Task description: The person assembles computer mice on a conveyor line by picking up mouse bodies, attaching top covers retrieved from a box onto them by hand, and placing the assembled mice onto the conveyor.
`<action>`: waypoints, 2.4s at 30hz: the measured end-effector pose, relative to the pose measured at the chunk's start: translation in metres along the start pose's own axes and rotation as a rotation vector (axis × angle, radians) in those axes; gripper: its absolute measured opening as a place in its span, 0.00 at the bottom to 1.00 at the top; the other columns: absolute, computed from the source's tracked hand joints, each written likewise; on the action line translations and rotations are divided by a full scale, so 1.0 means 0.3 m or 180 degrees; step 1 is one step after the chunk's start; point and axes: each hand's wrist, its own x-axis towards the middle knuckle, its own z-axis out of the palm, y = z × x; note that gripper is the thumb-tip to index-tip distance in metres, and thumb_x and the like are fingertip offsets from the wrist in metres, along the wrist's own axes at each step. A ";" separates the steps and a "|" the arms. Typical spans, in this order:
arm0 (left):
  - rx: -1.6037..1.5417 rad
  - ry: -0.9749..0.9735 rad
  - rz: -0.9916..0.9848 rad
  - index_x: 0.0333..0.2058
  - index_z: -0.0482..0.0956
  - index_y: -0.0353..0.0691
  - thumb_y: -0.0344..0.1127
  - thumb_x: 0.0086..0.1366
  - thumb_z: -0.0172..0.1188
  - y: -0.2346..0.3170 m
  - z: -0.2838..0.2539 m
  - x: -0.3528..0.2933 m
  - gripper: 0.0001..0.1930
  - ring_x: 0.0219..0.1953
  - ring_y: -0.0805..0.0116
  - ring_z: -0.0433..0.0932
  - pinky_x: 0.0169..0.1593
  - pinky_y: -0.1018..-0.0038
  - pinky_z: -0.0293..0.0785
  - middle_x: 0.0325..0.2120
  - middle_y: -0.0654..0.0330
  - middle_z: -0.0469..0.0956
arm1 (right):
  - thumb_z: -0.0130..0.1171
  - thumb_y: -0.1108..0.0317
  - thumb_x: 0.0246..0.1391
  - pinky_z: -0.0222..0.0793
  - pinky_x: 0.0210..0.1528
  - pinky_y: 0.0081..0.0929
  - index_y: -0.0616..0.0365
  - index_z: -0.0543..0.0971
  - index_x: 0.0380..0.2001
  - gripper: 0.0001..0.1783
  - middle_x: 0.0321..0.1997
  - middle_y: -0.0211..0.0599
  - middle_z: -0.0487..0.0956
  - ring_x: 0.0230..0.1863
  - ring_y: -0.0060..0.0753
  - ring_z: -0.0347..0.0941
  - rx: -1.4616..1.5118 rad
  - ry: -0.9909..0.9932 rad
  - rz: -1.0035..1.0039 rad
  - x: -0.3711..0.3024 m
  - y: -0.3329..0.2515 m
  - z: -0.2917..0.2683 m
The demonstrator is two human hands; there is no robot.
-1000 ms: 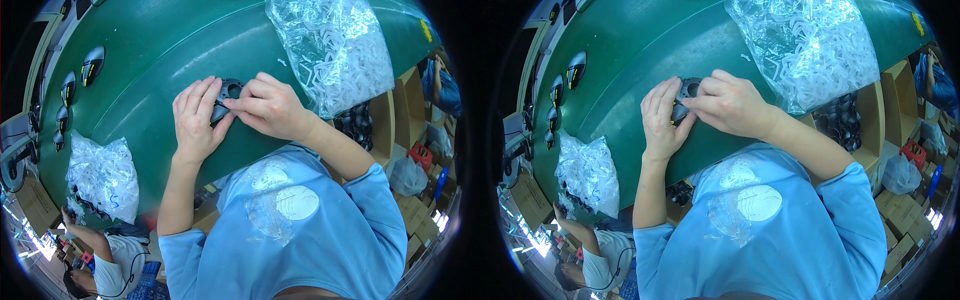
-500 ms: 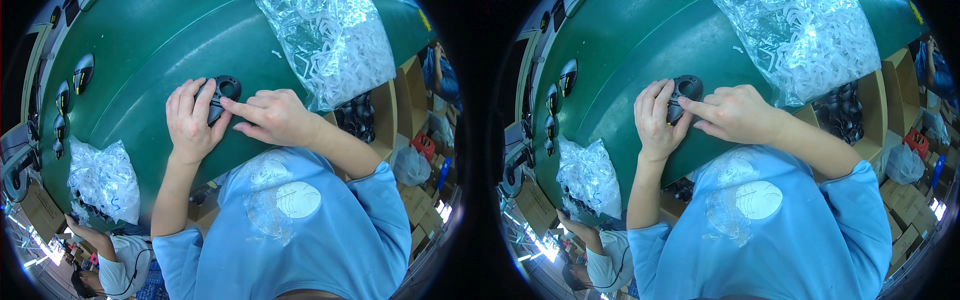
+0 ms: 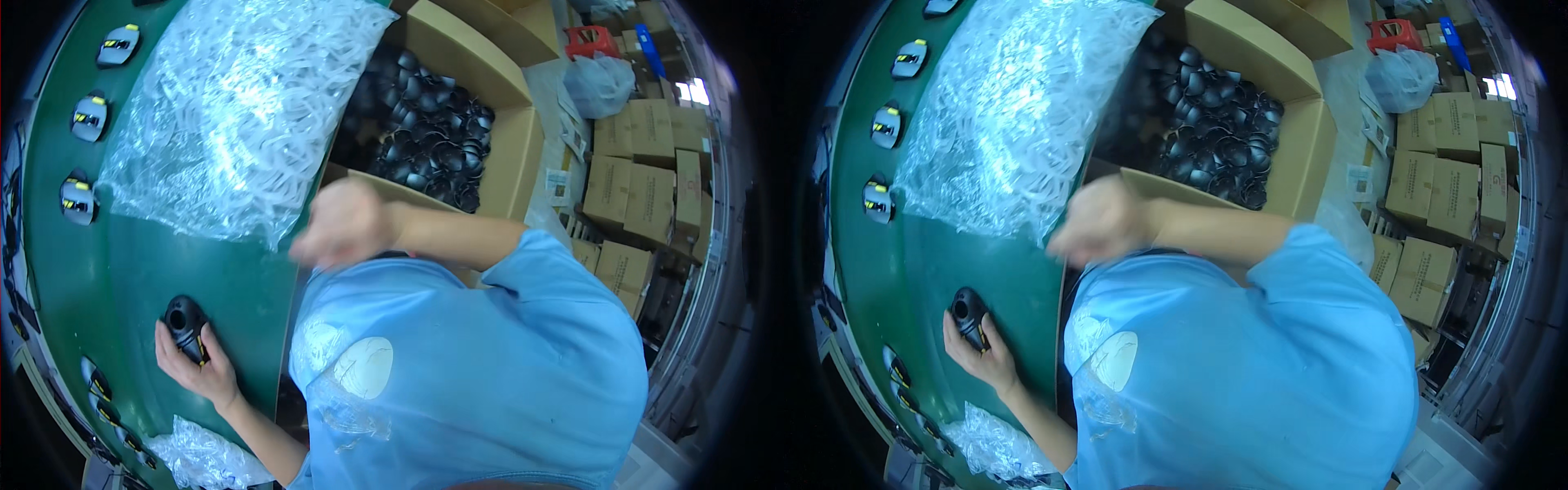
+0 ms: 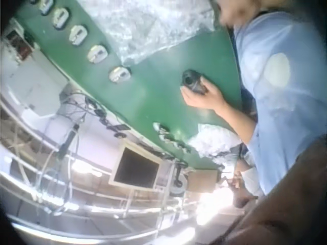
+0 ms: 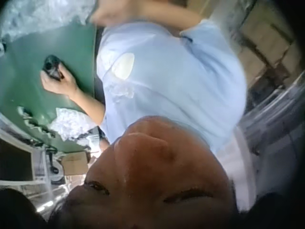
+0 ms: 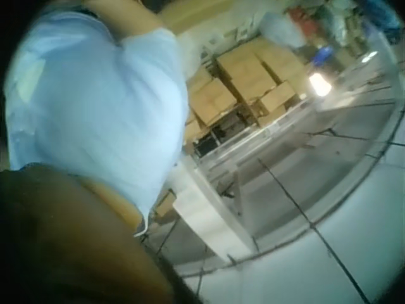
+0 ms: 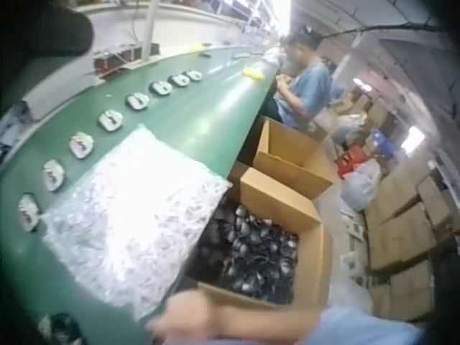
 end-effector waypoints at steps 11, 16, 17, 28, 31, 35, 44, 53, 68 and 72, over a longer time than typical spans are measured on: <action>0.0105 -0.0193 -0.0026 0.68 0.73 0.30 0.36 0.70 0.72 -0.005 0.006 0.009 0.32 0.62 0.42 0.76 0.67 0.51 0.69 0.63 0.44 0.78 | 0.68 0.57 0.62 0.84 0.46 0.40 0.62 0.88 0.44 0.18 0.35 0.46 0.90 0.39 0.47 0.90 -0.1494 -0.1511 0.4404 -0.746 0.596 -0.213; 0.0136 -0.0216 -0.0099 0.68 0.73 0.30 0.36 0.70 0.72 -0.007 0.004 -0.003 0.32 0.63 0.43 0.75 0.68 0.52 0.69 0.63 0.45 0.78 | 0.70 0.57 0.58 0.84 0.49 0.45 0.63 0.87 0.44 0.20 0.40 0.53 0.90 0.44 0.53 0.89 -0.1924 -0.1881 0.4291 -0.700 0.575 -0.209; 0.0130 -0.0217 -0.0114 0.68 0.73 0.30 0.36 0.70 0.72 -0.008 0.007 -0.003 0.32 0.63 0.43 0.75 0.68 0.52 0.69 0.63 0.45 0.79 | 0.71 0.56 0.57 0.84 0.50 0.43 0.63 0.87 0.44 0.21 0.42 0.52 0.90 0.46 0.50 0.89 -0.1505 -0.1795 0.4271 -0.689 0.557 -0.239; -0.0317 -0.0434 -0.0192 0.66 0.77 0.33 0.35 0.61 0.80 -0.073 -0.050 0.049 0.36 0.62 0.45 0.72 0.67 0.53 0.68 0.59 0.45 0.74 | 0.64 0.71 0.72 0.63 0.30 0.14 0.59 0.83 0.57 0.14 0.33 0.21 0.79 0.27 0.10 0.69 0.2330 0.0484 0.3683 -0.056 0.034 -0.406; -0.0618 -0.0485 -0.0266 0.60 0.84 0.39 0.43 0.52 0.86 -0.035 -0.042 0.069 0.37 0.60 0.47 0.73 0.65 0.53 0.70 0.57 0.49 0.76 | 0.62 0.71 0.73 0.63 0.30 0.14 0.59 0.83 0.58 0.14 0.33 0.22 0.79 0.26 0.10 0.68 0.3045 -0.0245 0.3336 0.182 -0.038 -0.239; -0.0782 -0.0316 0.0151 0.64 0.80 0.38 0.42 0.50 0.86 -0.015 -0.007 0.069 0.42 0.62 0.45 0.73 0.67 0.52 0.70 0.60 0.50 0.79 | 0.60 0.70 0.74 0.68 0.34 0.18 0.60 0.82 0.57 0.13 0.39 0.25 0.81 0.31 0.13 0.71 0.3332 -0.1641 0.2868 0.438 -0.058 0.076; -0.0808 0.0138 -0.0058 0.65 0.77 0.38 0.44 0.49 0.86 -0.022 0.003 0.032 0.45 0.57 0.46 0.77 0.63 0.52 0.73 0.56 0.51 0.81 | 0.67 0.67 0.64 0.80 0.52 0.42 0.53 0.87 0.49 0.12 0.48 0.39 0.85 0.51 0.49 0.82 0.0462 -0.1336 0.0302 0.484 -0.005 0.413; -0.0923 0.0123 -0.0143 0.66 0.76 0.38 0.44 0.50 0.85 -0.021 0.008 0.035 0.45 0.56 0.46 0.78 0.62 0.53 0.72 0.56 0.51 0.81 | 0.80 0.56 0.49 0.78 0.60 0.42 0.50 0.83 0.63 0.37 0.58 0.38 0.85 0.53 0.47 0.78 0.0069 -0.2191 -0.0213 0.480 -0.028 0.336; -0.0942 0.0061 -0.0211 0.68 0.75 0.35 0.41 0.50 0.84 -0.013 0.008 0.043 0.46 0.58 0.45 0.78 0.64 0.52 0.71 0.57 0.49 0.80 | 0.82 0.54 0.45 0.78 0.56 0.37 0.49 0.85 0.60 0.37 0.58 0.30 0.87 0.50 0.42 0.79 0.0405 -0.2416 -0.0465 0.523 0.026 0.393; -0.0941 0.0036 -0.0292 0.67 0.75 0.35 0.41 0.50 0.83 -0.006 0.008 0.038 0.46 0.59 0.44 0.77 0.65 0.51 0.71 0.57 0.48 0.80 | 0.81 0.54 0.48 0.79 0.53 0.36 0.50 0.87 0.57 0.32 0.55 0.28 0.88 0.49 0.40 0.80 0.0383 -0.2191 -0.0287 0.509 0.024 0.368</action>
